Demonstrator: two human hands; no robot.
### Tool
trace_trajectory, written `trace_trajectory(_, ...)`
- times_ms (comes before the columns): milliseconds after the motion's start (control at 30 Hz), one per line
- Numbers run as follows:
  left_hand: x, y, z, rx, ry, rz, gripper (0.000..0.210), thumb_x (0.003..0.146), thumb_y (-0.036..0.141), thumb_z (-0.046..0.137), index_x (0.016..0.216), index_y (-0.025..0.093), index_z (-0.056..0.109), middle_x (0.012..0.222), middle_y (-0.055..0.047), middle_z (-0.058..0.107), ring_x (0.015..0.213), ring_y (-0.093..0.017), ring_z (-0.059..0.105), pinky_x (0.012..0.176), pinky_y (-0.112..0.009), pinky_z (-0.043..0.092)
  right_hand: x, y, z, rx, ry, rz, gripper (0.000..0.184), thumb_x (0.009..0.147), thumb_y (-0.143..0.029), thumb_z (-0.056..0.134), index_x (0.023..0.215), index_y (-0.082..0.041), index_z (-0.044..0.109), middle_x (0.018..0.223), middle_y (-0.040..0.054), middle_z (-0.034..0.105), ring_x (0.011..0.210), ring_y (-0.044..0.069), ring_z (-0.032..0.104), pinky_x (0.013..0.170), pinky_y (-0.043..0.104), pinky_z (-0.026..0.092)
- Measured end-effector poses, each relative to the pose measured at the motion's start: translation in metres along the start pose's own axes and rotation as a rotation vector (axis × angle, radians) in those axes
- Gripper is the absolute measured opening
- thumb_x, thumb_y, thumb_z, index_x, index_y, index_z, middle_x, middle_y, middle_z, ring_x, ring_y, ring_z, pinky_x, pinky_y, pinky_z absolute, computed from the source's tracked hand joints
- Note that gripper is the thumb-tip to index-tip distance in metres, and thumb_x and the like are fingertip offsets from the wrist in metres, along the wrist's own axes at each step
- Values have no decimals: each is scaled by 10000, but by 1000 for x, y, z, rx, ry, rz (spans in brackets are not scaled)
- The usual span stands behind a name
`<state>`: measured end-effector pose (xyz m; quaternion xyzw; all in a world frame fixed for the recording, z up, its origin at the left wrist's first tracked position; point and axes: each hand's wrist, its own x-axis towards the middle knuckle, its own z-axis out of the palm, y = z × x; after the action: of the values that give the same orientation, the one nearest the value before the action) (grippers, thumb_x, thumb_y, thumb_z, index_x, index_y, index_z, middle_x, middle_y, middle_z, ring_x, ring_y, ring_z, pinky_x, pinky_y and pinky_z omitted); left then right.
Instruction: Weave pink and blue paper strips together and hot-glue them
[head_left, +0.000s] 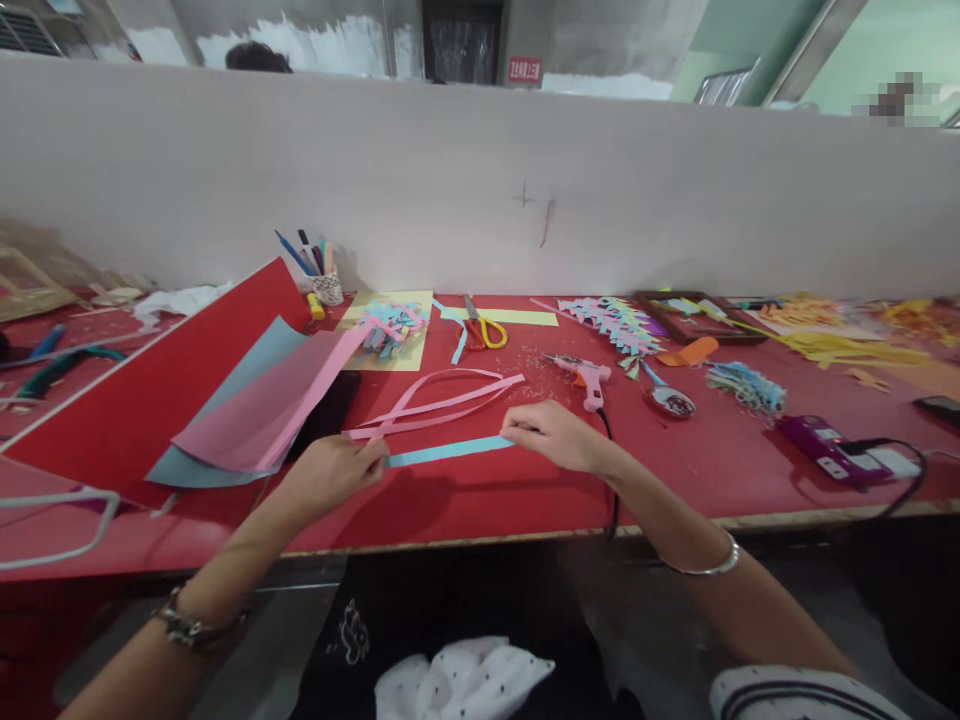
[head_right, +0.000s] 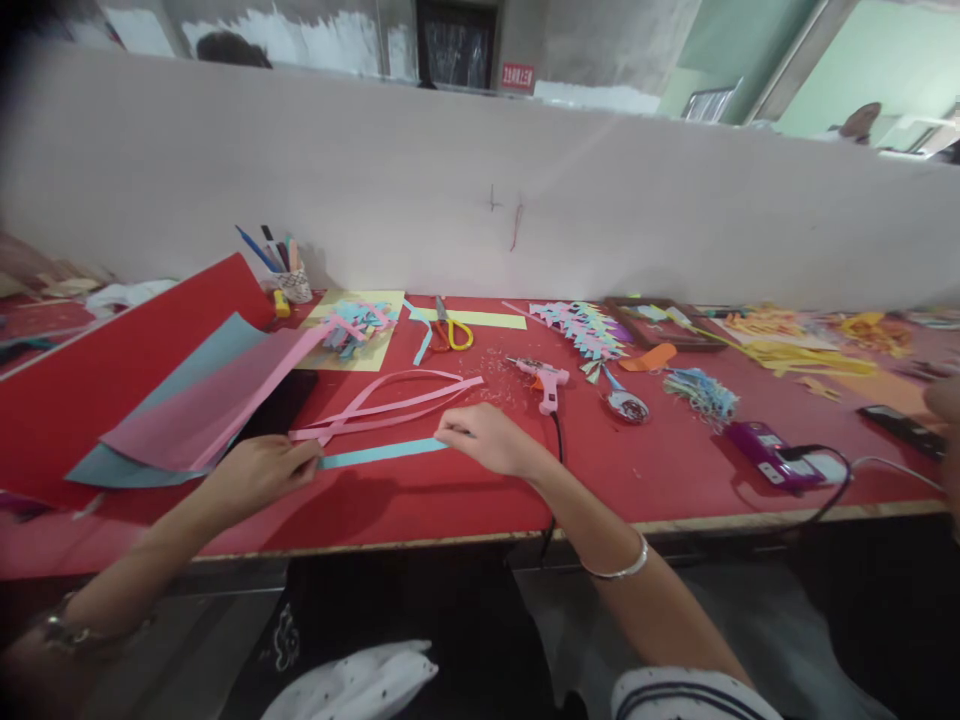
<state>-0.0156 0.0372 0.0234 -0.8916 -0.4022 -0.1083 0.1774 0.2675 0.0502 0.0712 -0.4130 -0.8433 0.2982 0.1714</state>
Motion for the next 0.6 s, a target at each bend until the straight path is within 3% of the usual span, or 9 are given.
trace_trajectory(100, -21, -24, -7, 38, -44, -99, 219, 750, 154, 355, 593, 190, 503, 366, 32, 407, 377, -126, 424, 417, -236, 195, -12, 7, -10, -65, 41, 5, 224, 817, -260, 421, 640, -146, 497, 577, -13, 511, 530, 79, 423, 532, 189, 279)
trace_trajectory(167, -27, -35, -18, 102, -91, -236, 242, 796, 182, 345, 614, 192, 503, 397, 32, 420, 401, -122, 422, 421, -230, 187, -18, 8, -13, -152, 88, 9, 234, 832, -270, 404, 673, -143, 519, 600, 5, 542, 544, 90, 451, 546, 197, 288)
trace_trajectory(233, -21, -34, -30, 58, -117, -229, 287, 843, 267, 331, 650, 195, 531, 417, 28, 457, 416, -124, 435, 427, -227, 226, -21, 5, -11, -251, 103, -10, 248, 850, -280, 387, 715, -143, 543, 638, 25, 578, 572, 106, 483, 563, 208, 293)
trace_trajectory(333, 5, -7, -43, -138, 48, -198, 332, 873, 313, 282, 806, 191, 583, 668, -20, 639, 632, -145, 570, 593, -239, 383, -17, -5, -2, -402, 46, -100, 282, 876, -303, 362, 754, -156, 569, 664, 39, 612, 595, 127, 501, 568, 226, 282)
trace_trajectory(400, 25, 19, -46, -297, 54, -89, 339, 872, 352, 295, 966, 173, 568, 925, -64, 658, 819, -162, 590, 689, -248, 408, -12, -12, 4, -469, 3, -166, 295, 885, -319, 354, 767, -166, 577, 666, 35, 621, 592, 131, 494, 566, 230, 274)
trace_trajectory(433, 34, 29, -45, -348, 39, -32, 343, 871, 360, 299, 962, 173, 571, 956, -70, 653, 844, -166, 587, 700, -251, 408, -9, -16, 6, -484, -6, -194, 297, 887, -323, 353, 772, -169, 579, 666, 31, 623, 587, 129, 489, 564, 229, 273)
trace_trajectory(500, 45, 44, -44, -422, -92, 16, 319, 871, 328, 318, 823, 180, 597, 785, -36, 665, 710, -146, 589, 645, -241, 396, -6, -21, 8, -489, 3, -243, 287, 887, -313, 356, 775, -170, 579, 660, 21, 624, 578, 120, 478, 572, 224, 280)
trace_trajectory(600, 50, 51, -42, -481, -222, -42, 336, 854, 288, 358, 595, 169, 536, 520, 11, 559, 493, -113, 494, 499, -221, 312, -5, -26, 13, -482, 100, -298, 219, 851, -262, 400, 754, -167, 572, 667, 10, 629, 568, 106, 462, 601, 221, 290)
